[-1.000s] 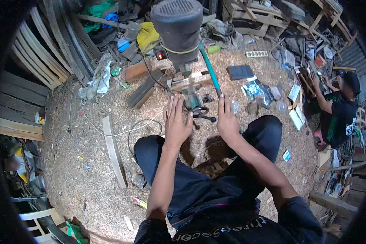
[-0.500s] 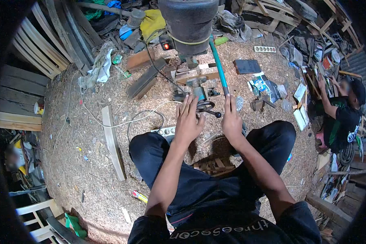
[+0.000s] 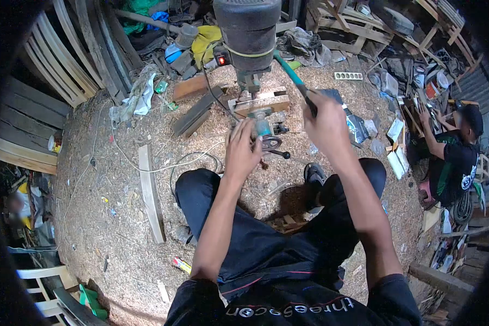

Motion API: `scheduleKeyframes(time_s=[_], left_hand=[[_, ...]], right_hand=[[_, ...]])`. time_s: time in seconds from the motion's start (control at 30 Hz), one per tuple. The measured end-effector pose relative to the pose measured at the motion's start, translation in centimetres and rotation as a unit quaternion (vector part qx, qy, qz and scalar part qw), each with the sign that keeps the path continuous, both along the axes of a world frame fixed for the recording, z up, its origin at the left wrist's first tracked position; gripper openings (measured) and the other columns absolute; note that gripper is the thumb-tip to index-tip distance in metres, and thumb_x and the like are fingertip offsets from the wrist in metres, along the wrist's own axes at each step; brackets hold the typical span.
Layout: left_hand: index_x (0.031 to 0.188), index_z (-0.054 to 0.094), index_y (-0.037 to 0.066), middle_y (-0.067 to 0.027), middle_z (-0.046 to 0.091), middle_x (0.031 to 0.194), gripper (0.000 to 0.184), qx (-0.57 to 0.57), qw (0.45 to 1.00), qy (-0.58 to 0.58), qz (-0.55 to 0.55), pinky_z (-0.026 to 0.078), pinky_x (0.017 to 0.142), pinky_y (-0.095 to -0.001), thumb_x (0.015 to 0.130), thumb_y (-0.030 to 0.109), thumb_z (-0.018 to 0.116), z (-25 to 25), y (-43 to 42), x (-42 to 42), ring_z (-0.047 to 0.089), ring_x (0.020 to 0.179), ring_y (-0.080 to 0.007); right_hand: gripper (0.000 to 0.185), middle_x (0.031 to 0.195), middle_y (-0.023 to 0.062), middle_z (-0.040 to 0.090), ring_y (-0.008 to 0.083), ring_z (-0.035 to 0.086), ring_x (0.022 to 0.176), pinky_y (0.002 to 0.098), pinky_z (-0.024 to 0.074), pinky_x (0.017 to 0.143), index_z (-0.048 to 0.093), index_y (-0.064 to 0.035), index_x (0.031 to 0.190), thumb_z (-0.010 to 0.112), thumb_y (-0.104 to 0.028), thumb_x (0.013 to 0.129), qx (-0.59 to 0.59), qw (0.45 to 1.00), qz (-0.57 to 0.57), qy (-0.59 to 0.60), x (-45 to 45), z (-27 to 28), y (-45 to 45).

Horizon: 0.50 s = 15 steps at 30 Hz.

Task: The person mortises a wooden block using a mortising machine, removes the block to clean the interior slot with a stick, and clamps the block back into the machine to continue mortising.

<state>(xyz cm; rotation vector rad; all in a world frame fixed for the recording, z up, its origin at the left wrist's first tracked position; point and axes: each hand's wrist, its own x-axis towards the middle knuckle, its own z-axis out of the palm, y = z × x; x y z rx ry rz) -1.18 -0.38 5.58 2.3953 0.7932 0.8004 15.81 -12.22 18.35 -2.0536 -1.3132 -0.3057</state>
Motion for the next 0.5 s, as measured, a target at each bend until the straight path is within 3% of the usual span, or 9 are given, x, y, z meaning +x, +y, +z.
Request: scheduleKeyframes(time_s=[0.07, 0.1, 0.2, 0.23, 0.37, 0.47, 0.5], left_hand=[[0.125, 0.058, 0.001, -0.0208, 0.06, 0.125, 0.04, 0.015, 0.998, -0.056, 0.015, 0.037, 0.106, -0.046, 0.087, 0.015, 0.062, 1.5, 0.8, -0.1, 0.052, 0.123, -0.0356], [0.116, 0.063, 0.0, -0.0199, 0.066, 0.112, 0.032, 0.055, 0.992, -0.108, 0.038, 0.043, 0.099, -0.0434, 0.086, 0.011, 0.062, 2.7, 0.9, 0.0, 0.059, 0.111, -0.0355], [0.115, 0.063, 0.001, -0.0187, 0.066, 0.109, 0.03, 0.03, 0.989, -0.135, 0.058, 0.044, 0.097, -0.0435, 0.087, 0.011, 0.062, 5.4, 1.5, -0.7, 0.06, 0.108, -0.0348], [0.114, 0.063, 0.001, -0.0174, 0.067, 0.107, 0.029, 0.033, 0.986, -0.152, 0.064, 0.045, 0.095, -0.0429, 0.087, 0.009, 0.061, 5.9, 1.8, -0.8, 0.061, 0.104, -0.0344], [0.118, 0.063, 0.002, -0.0144, 0.068, 0.105, 0.029, 0.042, 0.984, -0.163, 0.061, 0.052, 0.089, -0.0352, 0.089, 0.009, 0.062, 6.6, 3.0, -1.4, 0.068, 0.098, -0.0251], [0.117, 0.063, 0.002, -0.0136, 0.069, 0.103, 0.028, 0.029, 0.982, -0.174, 0.066, 0.052, 0.089, -0.0351, 0.089, 0.008, 0.062, 7.0, 2.8, -1.4, 0.068, 0.097, -0.0245], [0.116, 0.063, 0.002, -0.0133, 0.07, 0.103, 0.028, 0.033, 0.982, -0.171, 0.067, 0.051, 0.089, -0.0353, 0.089, 0.008, 0.062, 7.1, 2.6, -1.5, 0.068, 0.097, -0.0242]], right_hand=[[0.014, 0.094, 0.0287, 0.065, 0.0427, 0.064, 0.095, 0.0487, 0.0524, 0.079, 0.067, 0.0042, 0.088, 0.064, -0.009, 0.085, 0.14, 0.988, 0.045, -0.056, 1.3, 0.9, 1.4], [0.032, 0.069, 0.0264, 0.062, 0.039, 0.065, 0.069, 0.0471, 0.0501, 0.065, 0.065, 0.0037, 0.068, 0.065, -0.019, 0.09, 0.174, 0.985, 0.009, 0.006, 0.8, 2.4, 1.8], [0.039, 0.052, 0.0199, 0.054, 0.0305, 0.051, 0.044, 0.0435, 0.0396, 0.049, 0.064, 0.0019, 0.064, 0.062, -0.024, 0.093, 0.12, 0.974, -0.068, 0.181, 0.3, 5.7, 2.2], [0.046, 0.042, 0.0095, 0.047, 0.0172, 0.037, 0.038, 0.0368, 0.0284, 0.042, 0.062, 0.0, 0.058, 0.061, -0.027, 0.095, 0.172, 0.974, -0.054, 0.134, 0.7, 5.5, 2.6], [0.051, 0.042, -0.0015, 0.043, 0.0048, 0.037, 0.043, 0.0283, 0.0254, 0.041, 0.055, -0.0012, 0.054, 0.059, -0.028, 0.097, 0.346, 0.919, 0.061, 0.179, 2.8, 4.9, 5.0], [0.037, 0.058, 0.0055, 0.055, 0.0109, 0.052, 0.054, 0.0307, 0.0361, 0.048, 0.059, 0.0006, 0.071, 0.061, -0.027, 0.095, 0.346, 0.91, 0.111, 0.201, 5.0, 6.4, 6.3], [0.04, 0.057, 0.0026, 0.051, 0.0096, 0.048, 0.054, 0.0296, 0.0351, 0.049, 0.055, -0.0023, 0.068, 0.059, -0.03, 0.097, 0.368, 0.904, 0.105, 0.19, 5.0, 7.4, 6.9]])
